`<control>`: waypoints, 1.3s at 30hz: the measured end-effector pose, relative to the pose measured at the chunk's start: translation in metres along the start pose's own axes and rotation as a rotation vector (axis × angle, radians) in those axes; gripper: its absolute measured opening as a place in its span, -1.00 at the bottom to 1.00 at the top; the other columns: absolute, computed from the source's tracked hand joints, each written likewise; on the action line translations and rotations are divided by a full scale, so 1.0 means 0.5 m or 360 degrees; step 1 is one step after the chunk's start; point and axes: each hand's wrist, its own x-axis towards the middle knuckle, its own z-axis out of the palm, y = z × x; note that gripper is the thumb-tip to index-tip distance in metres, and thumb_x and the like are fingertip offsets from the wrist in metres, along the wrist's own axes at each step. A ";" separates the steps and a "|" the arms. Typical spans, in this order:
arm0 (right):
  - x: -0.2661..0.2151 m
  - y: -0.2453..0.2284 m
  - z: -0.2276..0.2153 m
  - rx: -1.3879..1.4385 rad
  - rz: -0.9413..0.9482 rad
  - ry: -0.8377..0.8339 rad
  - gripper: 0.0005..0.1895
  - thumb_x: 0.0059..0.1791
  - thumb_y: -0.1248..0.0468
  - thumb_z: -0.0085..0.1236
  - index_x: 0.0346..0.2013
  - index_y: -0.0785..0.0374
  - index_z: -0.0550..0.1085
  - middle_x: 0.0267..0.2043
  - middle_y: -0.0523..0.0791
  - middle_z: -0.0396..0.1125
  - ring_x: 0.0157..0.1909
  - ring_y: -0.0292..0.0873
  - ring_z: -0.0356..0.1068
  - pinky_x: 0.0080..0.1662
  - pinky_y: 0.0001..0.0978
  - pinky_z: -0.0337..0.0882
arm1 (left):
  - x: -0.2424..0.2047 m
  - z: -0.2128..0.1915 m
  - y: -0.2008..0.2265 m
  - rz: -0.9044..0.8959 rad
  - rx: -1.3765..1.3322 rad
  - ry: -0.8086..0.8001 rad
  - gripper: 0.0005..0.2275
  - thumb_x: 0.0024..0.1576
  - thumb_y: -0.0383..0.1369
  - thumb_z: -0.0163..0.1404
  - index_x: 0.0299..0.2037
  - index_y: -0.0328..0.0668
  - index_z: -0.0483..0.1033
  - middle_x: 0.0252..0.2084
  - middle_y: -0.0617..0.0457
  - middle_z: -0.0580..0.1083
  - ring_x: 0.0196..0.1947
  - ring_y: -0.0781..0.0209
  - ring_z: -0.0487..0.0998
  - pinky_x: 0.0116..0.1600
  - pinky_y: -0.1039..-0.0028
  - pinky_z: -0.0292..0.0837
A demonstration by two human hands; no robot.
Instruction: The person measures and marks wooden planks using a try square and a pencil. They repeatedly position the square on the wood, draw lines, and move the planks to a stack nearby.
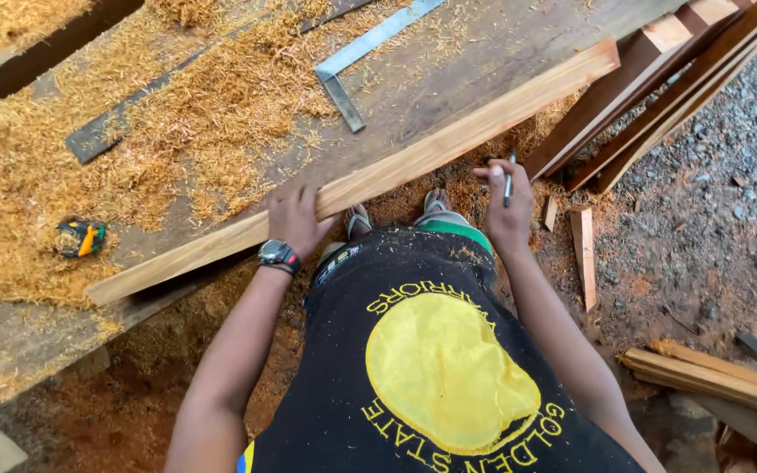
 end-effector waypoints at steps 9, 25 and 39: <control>-0.074 -0.027 0.028 -0.0043 0.0119 0.0055 -0.69 0.52 0.22 -0.09 0.40 0.37 0.51 0.17 0.10 0.69 0.21 0.12 0.68 0.39 0.22 0.50 | 0.096 0.140 0.018 0.0241 -0.0175 -0.0051 -0.35 0.11 0.07 0.46 0.37 0.13 0.54 0.20 0.03 0.69 0.07 -0.31 0.86 0.12 -0.08 0.82; -0.133 0.067 -0.064 -0.0111 0.0261 0.0301 -0.72 0.52 0.21 0.05 0.36 0.37 0.57 0.10 0.07 0.73 0.15 -0.03 0.74 0.31 0.00 0.58 | 0.285 0.047 -0.094 0.0141 -0.0384 0.0175 -0.44 0.21 0.11 0.55 0.25 0.00 0.71 0.02 -0.22 0.76 0.02 -0.40 0.86 0.06 -0.18 0.83; -0.139 0.087 -0.109 -0.0124 0.0302 0.0295 -0.73 0.53 0.30 -0.06 0.36 0.44 0.53 0.14 0.17 0.69 0.18 0.05 0.71 0.26 -0.01 0.57 | 0.345 0.052 -0.072 0.0149 -0.0207 0.0358 -0.46 0.16 0.13 0.57 0.17 -0.01 0.80 0.18 0.11 0.47 0.02 -0.34 0.84 0.29 -0.18 0.62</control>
